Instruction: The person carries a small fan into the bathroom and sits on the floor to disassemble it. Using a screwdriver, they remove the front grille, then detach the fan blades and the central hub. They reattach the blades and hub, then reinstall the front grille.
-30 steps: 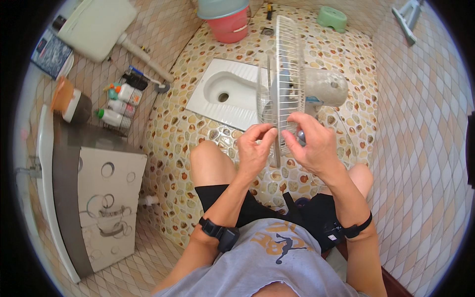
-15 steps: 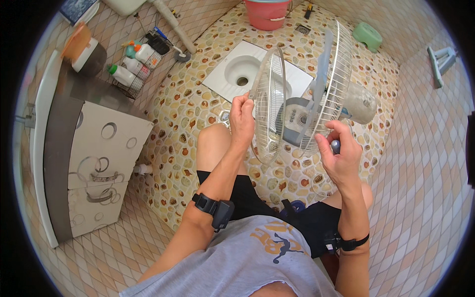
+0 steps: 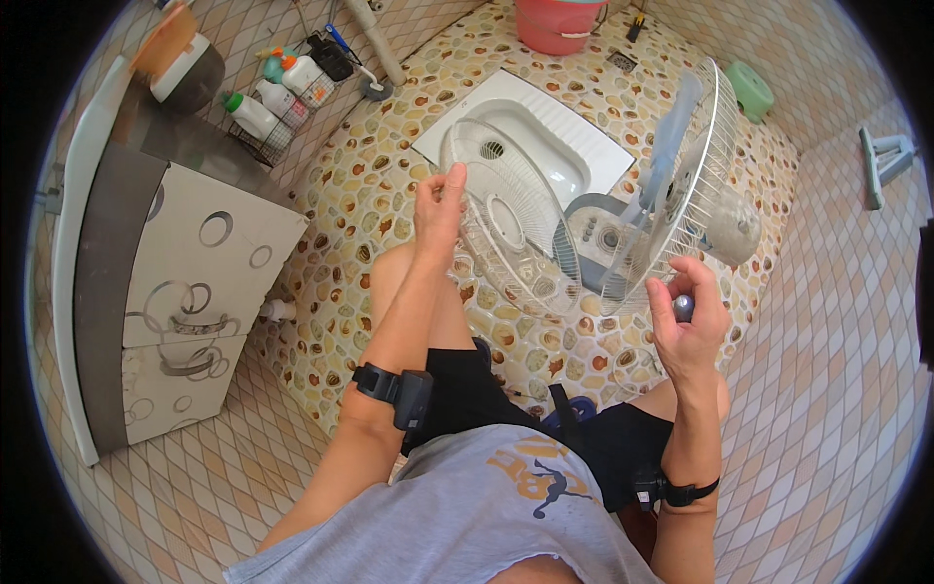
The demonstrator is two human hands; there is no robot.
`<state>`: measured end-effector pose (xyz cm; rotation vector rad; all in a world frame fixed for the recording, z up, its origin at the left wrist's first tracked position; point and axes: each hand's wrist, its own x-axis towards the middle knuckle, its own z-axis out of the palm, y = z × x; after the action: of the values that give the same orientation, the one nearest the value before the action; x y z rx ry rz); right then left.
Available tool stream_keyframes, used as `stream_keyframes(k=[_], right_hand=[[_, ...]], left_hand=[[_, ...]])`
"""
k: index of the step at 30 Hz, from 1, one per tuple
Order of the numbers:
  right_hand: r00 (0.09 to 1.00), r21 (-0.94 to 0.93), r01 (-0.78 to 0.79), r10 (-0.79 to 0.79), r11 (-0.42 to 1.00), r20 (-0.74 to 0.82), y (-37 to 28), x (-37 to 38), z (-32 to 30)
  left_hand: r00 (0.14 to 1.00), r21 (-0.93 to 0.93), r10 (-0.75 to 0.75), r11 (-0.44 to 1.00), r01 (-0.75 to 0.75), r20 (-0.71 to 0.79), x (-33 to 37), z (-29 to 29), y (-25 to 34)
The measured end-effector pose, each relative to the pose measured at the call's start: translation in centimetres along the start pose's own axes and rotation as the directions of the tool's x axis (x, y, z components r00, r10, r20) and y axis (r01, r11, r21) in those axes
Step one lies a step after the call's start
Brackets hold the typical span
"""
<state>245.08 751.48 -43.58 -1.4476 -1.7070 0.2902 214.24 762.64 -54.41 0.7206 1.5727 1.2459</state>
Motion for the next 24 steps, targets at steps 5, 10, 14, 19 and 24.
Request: stream_keyframes(k=[5, 10, 14, 19, 24], right_hand=[[1.000, -0.006, -0.020, 0.020, 1.000, 0.006, -0.1, -0.2, -0.1], [1.000, -0.066, -0.013, 0.014, 0.998, 0.009, -0.2, -0.1, -0.1], [1.000, -0.047, -0.009, 0.010, 0.999, 0.026, -0.4, -0.1, -0.1], [0.999, -0.073, -0.008, 0.011, 0.997, 0.049, -0.8, -0.1, -0.2], [0.990, -0.072, -0.113, 0.118, 0.991, 0.078, -1.0, -0.1, -0.5]], left_hand=[[0.987, 0.251, -0.153, 0.958, 0.137, 0.047, 2.1, -3.3, 0.3], [0.982, 0.071, -0.187, 0.980, 0.187, -0.016, 6.1, -6.6, 1.0], [0.968, -0.084, -0.245, 0.967, 0.240, -0.060, 11.4, -11.0, -0.1], [0.938, -0.459, -0.344, 0.839, 0.292, -0.033, 16.2, -16.9, -6.9], [0.930, -0.708, -0.344, 0.689, 0.155, -0.131, 15.8, -21.6, -15.4]])
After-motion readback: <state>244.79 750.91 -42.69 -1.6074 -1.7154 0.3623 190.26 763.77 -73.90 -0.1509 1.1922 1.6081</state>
